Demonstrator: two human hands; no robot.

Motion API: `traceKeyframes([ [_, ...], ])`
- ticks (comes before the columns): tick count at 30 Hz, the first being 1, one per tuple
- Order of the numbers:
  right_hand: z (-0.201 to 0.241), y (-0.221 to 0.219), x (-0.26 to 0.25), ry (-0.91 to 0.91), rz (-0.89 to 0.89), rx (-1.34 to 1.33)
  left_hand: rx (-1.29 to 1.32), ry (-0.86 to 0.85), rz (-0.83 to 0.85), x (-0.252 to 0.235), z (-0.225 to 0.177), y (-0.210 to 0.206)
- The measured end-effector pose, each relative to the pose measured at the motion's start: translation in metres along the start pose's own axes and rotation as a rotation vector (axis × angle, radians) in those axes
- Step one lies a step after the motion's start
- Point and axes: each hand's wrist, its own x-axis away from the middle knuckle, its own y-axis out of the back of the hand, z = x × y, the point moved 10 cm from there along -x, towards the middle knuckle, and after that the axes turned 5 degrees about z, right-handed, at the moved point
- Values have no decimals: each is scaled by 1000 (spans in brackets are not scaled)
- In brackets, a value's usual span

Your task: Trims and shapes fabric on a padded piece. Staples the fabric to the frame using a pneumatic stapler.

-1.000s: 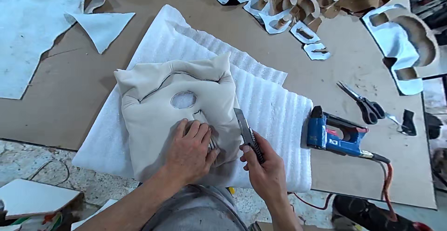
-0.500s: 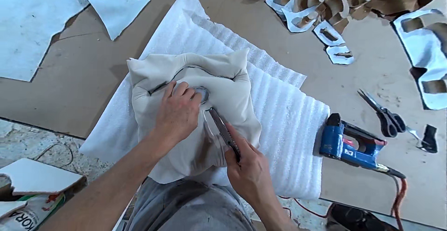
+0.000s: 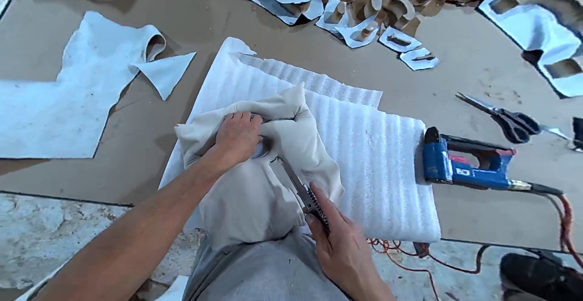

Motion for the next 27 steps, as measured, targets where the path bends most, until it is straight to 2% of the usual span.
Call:
traceKeyframes([
  [4, 18, 14, 8, 98, -152, 155, 124, 18, 110, 12, -4, 27],
  [8, 25, 16, 7, 156, -190, 205, 139, -44, 179, 24, -26, 38],
  [21, 23, 5, 9, 140, -131, 235, 75, -29, 85, 27, -32, 32],
  [27, 31, 5, 11, 147, -148, 339, 72, -22, 68, 31, -33, 31],
])
